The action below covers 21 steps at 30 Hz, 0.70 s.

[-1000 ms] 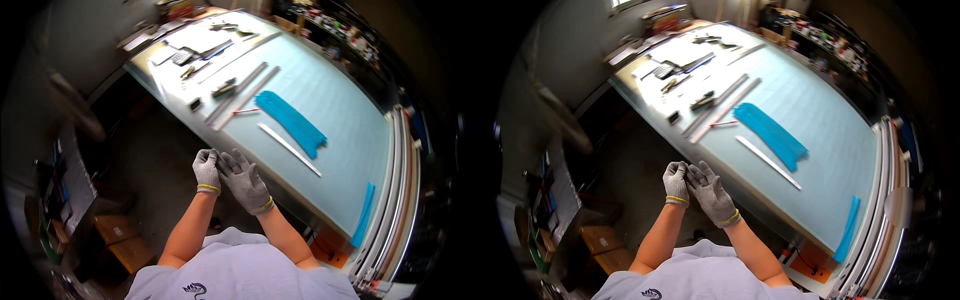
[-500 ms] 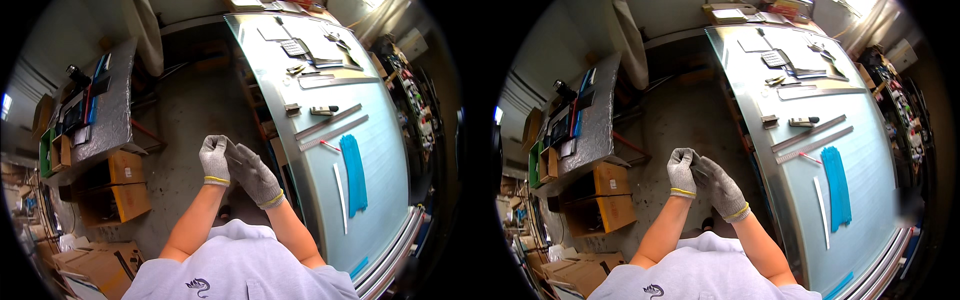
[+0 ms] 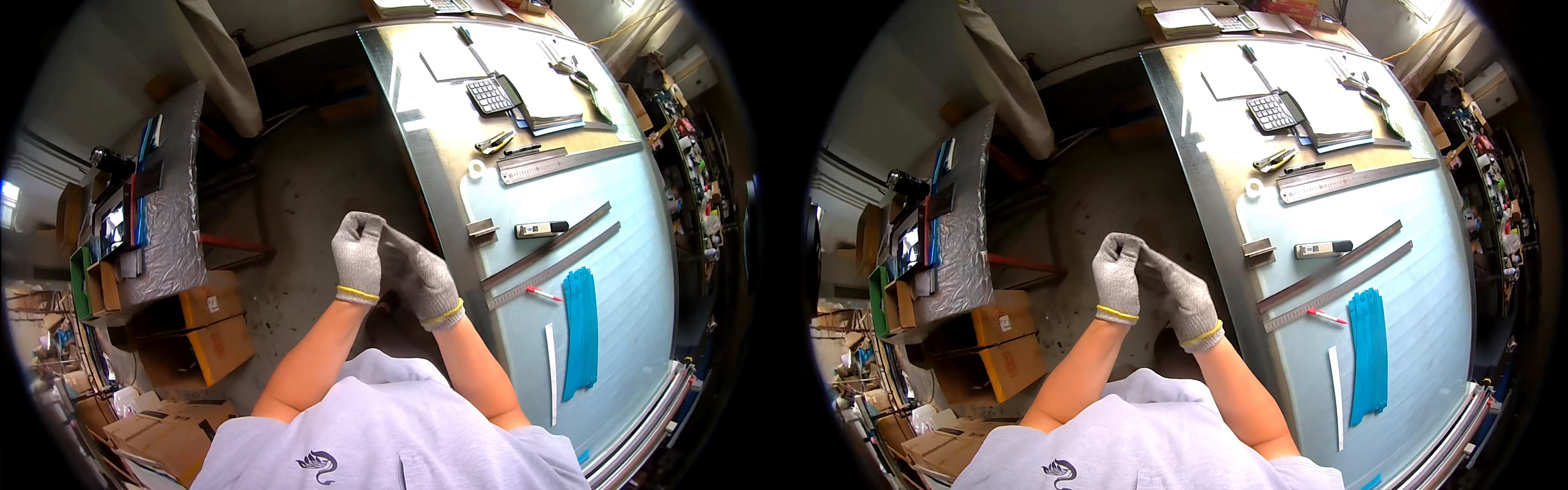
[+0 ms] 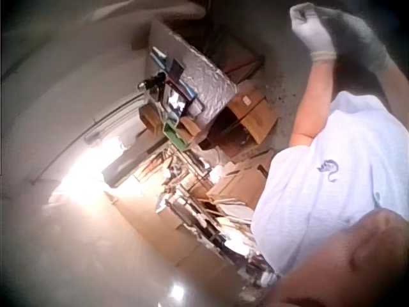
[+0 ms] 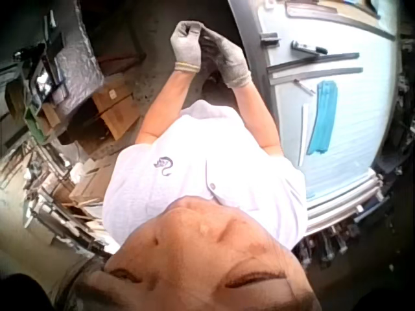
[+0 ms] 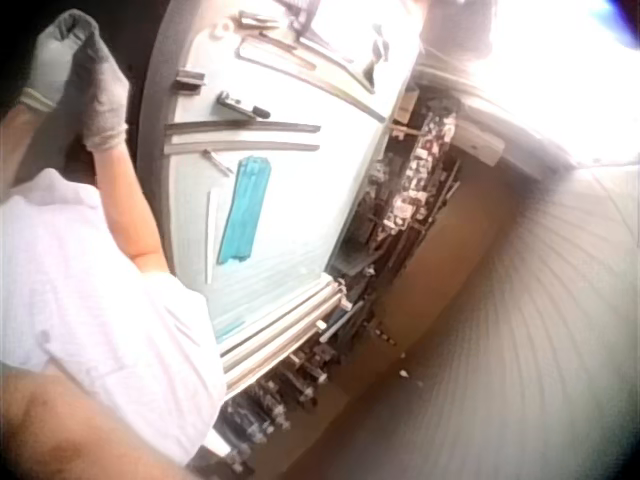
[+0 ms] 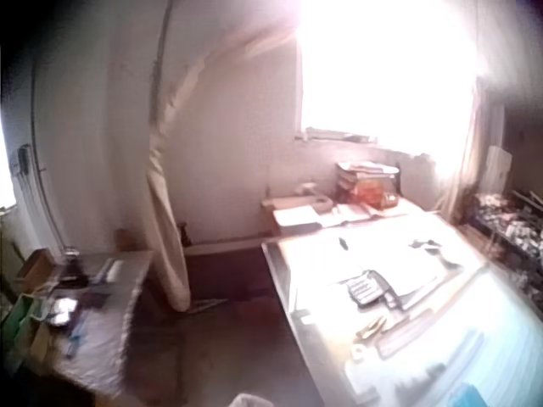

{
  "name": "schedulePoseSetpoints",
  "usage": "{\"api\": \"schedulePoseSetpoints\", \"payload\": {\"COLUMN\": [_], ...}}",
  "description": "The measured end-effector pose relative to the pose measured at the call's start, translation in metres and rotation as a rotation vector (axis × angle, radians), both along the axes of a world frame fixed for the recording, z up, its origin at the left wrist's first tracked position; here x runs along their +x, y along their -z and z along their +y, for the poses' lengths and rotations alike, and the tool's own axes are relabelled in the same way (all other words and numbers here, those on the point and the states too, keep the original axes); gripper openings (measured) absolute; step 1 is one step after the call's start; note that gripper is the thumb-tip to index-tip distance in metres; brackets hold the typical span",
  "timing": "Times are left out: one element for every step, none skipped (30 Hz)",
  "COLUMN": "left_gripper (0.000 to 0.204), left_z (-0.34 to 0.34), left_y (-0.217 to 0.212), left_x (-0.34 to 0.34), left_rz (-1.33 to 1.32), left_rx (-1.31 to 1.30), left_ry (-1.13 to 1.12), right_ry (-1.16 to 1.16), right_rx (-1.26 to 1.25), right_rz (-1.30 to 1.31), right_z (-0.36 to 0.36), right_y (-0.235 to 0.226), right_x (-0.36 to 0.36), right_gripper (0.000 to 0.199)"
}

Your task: The person walks through a warehouse, removes gloves, and wipes a yellow object on the floor with a tissue. They then return to a workbench, put on gloves, and handle blue plastic strips and a white strip, arranging them on the table.

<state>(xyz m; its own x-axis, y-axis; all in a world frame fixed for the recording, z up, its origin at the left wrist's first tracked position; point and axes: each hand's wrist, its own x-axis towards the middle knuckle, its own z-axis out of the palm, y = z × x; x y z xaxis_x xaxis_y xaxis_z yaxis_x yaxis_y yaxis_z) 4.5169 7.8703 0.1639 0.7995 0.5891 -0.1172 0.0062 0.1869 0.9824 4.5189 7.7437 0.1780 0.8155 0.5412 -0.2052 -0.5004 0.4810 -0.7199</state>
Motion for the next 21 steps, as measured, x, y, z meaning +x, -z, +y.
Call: {"api": "schedulePoseSetpoints", "payload": {"left_gripper": [0.014, 0.015, 0.019, 0.019, 0.025, 0.027, 0.030, 0.031, 0.030, 0.030, 0.029, 0.031, 0.031, 0.031, 0.032, 0.032, 0.032, 0.030, 0.030, 0.029, 0.029], "left_z": [-0.001, -0.003, -0.007, -0.015, -0.017, -0.021, -0.026, -0.028, -0.026, -0.024, -0.022, -0.017, -0.011, -0.003, 0.005, 0.015, 0.027, 0.038, 0.037, 0.035, 0.034], "left_y": [-0.001, -0.004, -0.008, -0.010, -0.008, 0.002, 0.007, 0.011, 0.015, 0.021, 0.028, 0.035, 0.035, 0.038, 0.045, 0.049, 0.054, 0.069, 0.071, 0.071, 0.070], "left_x": [0.010, 0.016, 0.020, 0.022, 0.023, 0.020, 0.022, 0.024, 0.027, 0.032, 0.036, 0.044, 0.057, 0.069, 0.081, 0.094, 0.105, 0.115, 0.120, 0.123, 0.125], "left_rz": [-0.006, -0.023, -0.041, -0.089, -0.154, -0.108, -0.068, -0.042, -0.023, -0.005, 0.014, -0.005, 0.015, 0.022, 0.030, 0.065, 0.098, 0.146, 0.120, 0.090, 0.057], "left_rx": [-0.035, 0.001, 0.036, 0.011, 0.102, -0.028, -0.155, -0.437, -0.485, -0.532, -0.578, -0.557, -0.543, -0.577, -0.612, -0.606, -0.601, -0.611, -0.443, -0.274, -0.105], "left_ry": [0.097, 0.145, 0.193, 0.241, 0.373, 0.429, 0.484, 0.449, 0.420, 0.393, 0.367, 0.335, 0.279, 0.248, 0.218, 0.147, 0.069, 0.017, 0.044, 0.065, 0.083], "right_ry": [0.056, 0.158, 0.202, 0.226, 0.250, 0.229, 0.213, 0.219, 0.218, 0.219, 0.222, 0.255, 0.282, 0.274, 0.267, 0.152, -0.042, 0.011, 0.073, 0.104, 0.024], "right_rx": [-0.187, -0.483, -0.575, -0.577, -0.580, -0.577, -0.571, -0.606, -0.648, -0.690, -0.732, -0.776, -0.944, -0.885, -0.827, -1.005, -1.255, -1.171, -1.093, -0.975, -0.700], "right_rz": [-0.068, -0.368, -0.478, -0.425, -0.371, -0.355, -0.346, -0.353, -0.348, -0.344, -0.339, -0.276, -0.416, -0.375, -0.335, -0.428, -0.789, -0.962, -1.123, -1.018, -0.672], "right_z": [-0.004, -0.006, -0.012, -0.011, -0.009, -0.009, -0.008, -0.006, -0.004, 0.000, 0.005, 0.014, 0.022, 0.031, 0.040, 0.049, 0.050, 0.049, 0.046, 0.047, 0.049], "right_y": [0.003, 0.005, 0.002, 0.006, 0.013, 0.024, 0.030, 0.035, 0.039, 0.039, 0.039, 0.038, 0.039, 0.045, 0.048, 0.044, 0.027, 0.030, 0.034, 0.028, 0.047], "right_x": [0.015, 0.032, 0.041, 0.048, 0.053, 0.054, 0.058, 0.061, 0.064, 0.068, 0.072, 0.073, 0.073, 0.074, 0.076, 0.083, 0.082, 0.072, 0.064, 0.065, 0.083], "right_gripper": [0.050, 0.045, 0.046, 0.049, 0.052, 0.054, 0.057, 0.058, 0.058, 0.058, 0.059, 0.056, 0.055, 0.054, 0.052, 0.053, 0.053, 0.053, 0.053, 0.052, 0.050]}}
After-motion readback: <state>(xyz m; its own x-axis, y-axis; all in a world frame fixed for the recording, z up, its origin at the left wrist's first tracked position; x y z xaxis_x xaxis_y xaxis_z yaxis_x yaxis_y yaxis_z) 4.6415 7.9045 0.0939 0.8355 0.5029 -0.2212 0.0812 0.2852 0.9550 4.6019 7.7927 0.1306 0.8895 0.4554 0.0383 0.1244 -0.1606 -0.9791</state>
